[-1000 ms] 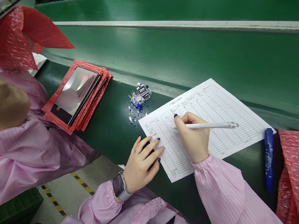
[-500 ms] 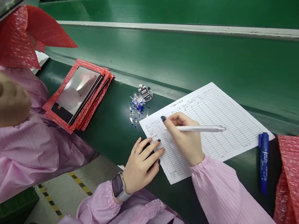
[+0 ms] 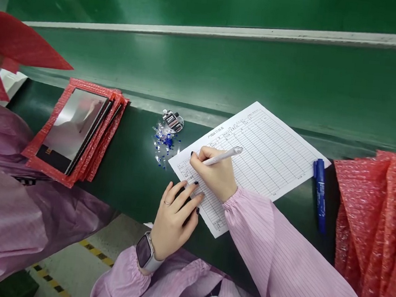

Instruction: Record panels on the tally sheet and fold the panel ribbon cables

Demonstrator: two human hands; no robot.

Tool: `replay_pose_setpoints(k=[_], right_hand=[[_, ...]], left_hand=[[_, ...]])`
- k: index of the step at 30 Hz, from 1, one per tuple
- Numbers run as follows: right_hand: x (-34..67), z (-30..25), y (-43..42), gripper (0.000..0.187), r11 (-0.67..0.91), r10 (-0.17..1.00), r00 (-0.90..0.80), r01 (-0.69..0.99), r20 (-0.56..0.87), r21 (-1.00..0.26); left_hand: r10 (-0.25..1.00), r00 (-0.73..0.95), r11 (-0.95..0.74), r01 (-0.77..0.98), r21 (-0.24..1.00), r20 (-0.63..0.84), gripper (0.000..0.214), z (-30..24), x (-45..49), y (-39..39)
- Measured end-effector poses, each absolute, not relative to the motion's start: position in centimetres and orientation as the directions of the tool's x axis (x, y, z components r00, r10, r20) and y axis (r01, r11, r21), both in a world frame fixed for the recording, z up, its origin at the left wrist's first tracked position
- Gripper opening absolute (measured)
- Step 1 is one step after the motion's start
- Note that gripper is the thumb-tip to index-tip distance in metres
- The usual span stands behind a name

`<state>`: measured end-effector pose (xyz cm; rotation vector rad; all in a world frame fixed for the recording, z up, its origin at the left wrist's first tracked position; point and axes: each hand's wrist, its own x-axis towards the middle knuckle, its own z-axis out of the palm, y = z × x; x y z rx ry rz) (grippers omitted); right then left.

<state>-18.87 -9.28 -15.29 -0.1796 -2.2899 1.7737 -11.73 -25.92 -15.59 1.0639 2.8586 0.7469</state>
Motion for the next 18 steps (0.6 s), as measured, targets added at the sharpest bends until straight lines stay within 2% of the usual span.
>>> replay_pose_setpoints(k=[8,18], right_hand=[[-18.75,-15.59,-9.47,0.038,0.316,0.158,-0.973,-0.111,0.167,-0.942],[-18.75,-15.76,-9.37,0.037,0.363,0.129,-0.977,-0.111,0.168,-0.925]], left_hand=[[0.61,-0.779,0.662,0.6,0.45,0.142,0.039,-15.62,-11.74,-25.76],[0.601,-0.788,0.673,0.588,0.449,0.131,0.038,-15.66,-11.77,-25.83]])
